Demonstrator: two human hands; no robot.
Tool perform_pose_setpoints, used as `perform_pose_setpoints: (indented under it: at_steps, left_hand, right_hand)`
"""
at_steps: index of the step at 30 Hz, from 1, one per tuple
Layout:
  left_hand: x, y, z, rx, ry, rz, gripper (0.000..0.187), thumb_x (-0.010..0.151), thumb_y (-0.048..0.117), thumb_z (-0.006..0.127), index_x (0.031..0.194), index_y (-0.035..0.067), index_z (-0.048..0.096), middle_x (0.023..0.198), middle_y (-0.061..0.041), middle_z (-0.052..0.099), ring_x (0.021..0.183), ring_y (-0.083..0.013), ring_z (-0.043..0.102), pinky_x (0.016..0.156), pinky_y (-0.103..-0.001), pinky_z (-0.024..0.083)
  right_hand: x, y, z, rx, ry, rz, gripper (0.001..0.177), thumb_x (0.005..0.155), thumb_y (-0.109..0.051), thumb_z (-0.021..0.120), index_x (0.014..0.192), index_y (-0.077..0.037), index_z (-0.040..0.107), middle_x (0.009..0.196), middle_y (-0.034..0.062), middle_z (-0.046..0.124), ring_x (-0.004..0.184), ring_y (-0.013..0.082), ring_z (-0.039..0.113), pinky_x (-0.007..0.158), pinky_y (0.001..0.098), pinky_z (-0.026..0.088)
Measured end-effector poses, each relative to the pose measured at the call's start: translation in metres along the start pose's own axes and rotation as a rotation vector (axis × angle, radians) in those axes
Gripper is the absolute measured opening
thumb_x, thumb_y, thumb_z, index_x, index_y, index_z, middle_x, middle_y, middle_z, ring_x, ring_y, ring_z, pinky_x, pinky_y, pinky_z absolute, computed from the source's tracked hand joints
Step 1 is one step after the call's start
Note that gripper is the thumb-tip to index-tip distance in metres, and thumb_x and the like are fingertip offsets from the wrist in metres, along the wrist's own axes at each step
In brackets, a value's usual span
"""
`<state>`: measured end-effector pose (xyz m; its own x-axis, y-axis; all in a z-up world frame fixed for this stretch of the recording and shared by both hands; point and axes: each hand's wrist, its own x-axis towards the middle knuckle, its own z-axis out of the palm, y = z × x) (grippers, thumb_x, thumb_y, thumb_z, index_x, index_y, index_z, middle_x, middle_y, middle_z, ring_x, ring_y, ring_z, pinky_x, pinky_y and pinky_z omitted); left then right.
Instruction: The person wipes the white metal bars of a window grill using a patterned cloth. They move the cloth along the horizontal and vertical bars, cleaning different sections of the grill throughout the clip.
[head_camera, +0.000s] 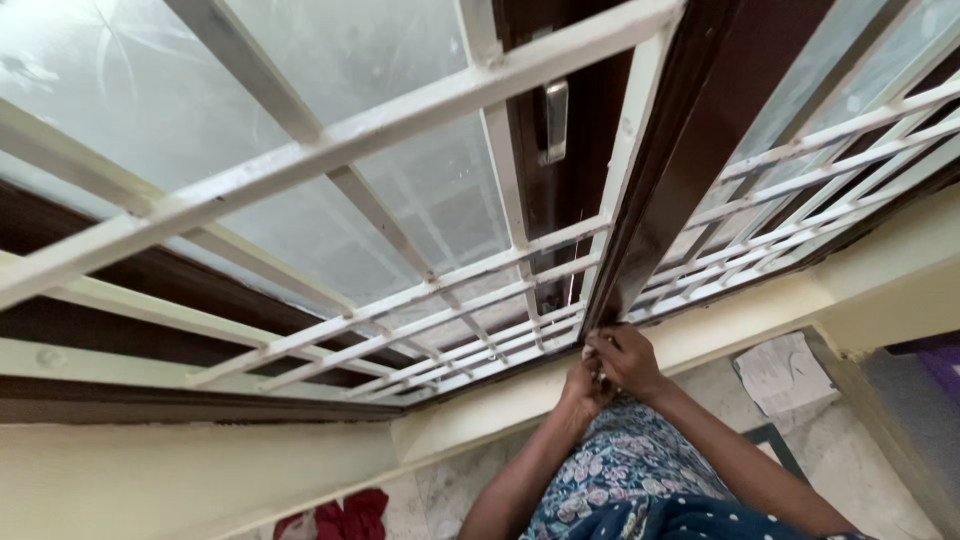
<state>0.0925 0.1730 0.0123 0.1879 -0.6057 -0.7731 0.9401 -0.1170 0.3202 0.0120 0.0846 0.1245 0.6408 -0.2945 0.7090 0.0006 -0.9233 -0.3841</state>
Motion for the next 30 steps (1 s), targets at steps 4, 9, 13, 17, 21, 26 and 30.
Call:
perform_pose_setpoints:
  at_steps: [4,9,13,17,21,26,30]
  left_hand:
    - [-0.060,0.015,0.032,0.208,-0.259,0.124,0.035,0.101,0.015,0.037,0.128,0.015,0.059,0.111,-0.010,0.062,0.086,-0.0169,0.055,0.069,-0.030,0.053]
    - [-0.177,0.058,0.148,0.334,-0.652,0.373,0.046,0.100,0.001,0.040,0.145,0.003,0.048,0.128,-0.011,0.063,0.113,-0.0205,0.064,0.098,-0.040,0.055]
    - [-0.215,0.083,0.214,0.055,-0.808,0.438,0.024,0.108,0.001,0.048,0.132,-0.004,0.052,0.128,-0.014,0.066,0.120,-0.0256,0.064,0.108,-0.045,0.052]
    - [-0.231,0.085,0.210,-0.163,-0.824,0.394,0.009,0.115,0.005,0.053,0.123,0.000,0.052,0.123,-0.011,0.067,0.122,-0.0235,0.063,0.112,-0.046,0.050]
    - [-0.223,0.073,0.186,-0.118,-0.622,0.328,0.039,0.103,0.008,0.047,0.142,0.011,0.052,0.135,-0.005,0.063,0.123,-0.0171,0.061,0.105,-0.042,0.049]
    - [-0.173,0.053,0.142,0.026,-0.463,0.412,0.058,0.098,0.008,0.040,0.155,0.020,0.040,0.150,-0.001,0.051,0.130,-0.0123,0.055,0.107,-0.034,0.045]
    - [-0.133,0.037,0.114,0.105,-0.286,0.368,0.047,0.104,0.025,0.043,0.150,0.021,0.041,0.139,0.000,0.053,0.116,-0.0136,0.052,0.091,-0.036,0.039]
  right_hand:
    - [0.050,-0.024,-0.041,0.052,0.288,-0.024,0.027,0.076,0.001,0.073,0.101,-0.008,0.069,0.103,0.0113,0.065,0.092,0.0266,0.064,0.073,0.0370,0.053]
    - [0.179,-0.062,-0.154,-0.079,0.729,-0.239,0.023,0.077,0.008,0.064,0.088,-0.011,0.059,0.101,0.0088,0.056,0.093,0.0197,0.054,0.077,0.0359,0.046]
    - [0.298,-0.082,-0.204,0.208,0.924,-0.574,0.017,0.096,0.007,0.064,0.106,-0.001,0.053,0.120,0.0116,0.050,0.066,0.0184,0.066,0.067,0.0338,0.061]
    - [0.332,-0.083,-0.219,-0.140,0.869,-0.726,0.026,0.099,0.009,0.074,0.109,0.000,0.051,0.124,0.0198,0.052,0.075,0.0309,0.068,0.068,0.0331,0.061]
    - [0.283,-0.098,-0.168,-0.239,0.788,-0.464,0.018,0.089,-0.004,0.077,0.099,-0.008,0.062,0.122,0.0106,0.061,0.091,0.0172,0.066,0.067,0.0332,0.055]
    - [0.211,-0.073,-0.103,-0.375,0.725,-0.399,0.026,0.093,-0.012,0.079,0.117,-0.014,0.070,0.136,0.0026,0.056,0.098,0.0207,0.052,0.075,0.0363,0.044]
    - [0.158,-0.035,-0.056,-0.422,0.691,-0.478,0.038,0.097,-0.021,0.075,0.133,-0.013,0.069,0.133,0.0068,0.053,0.106,0.0208,0.047,0.085,0.0361,0.040]
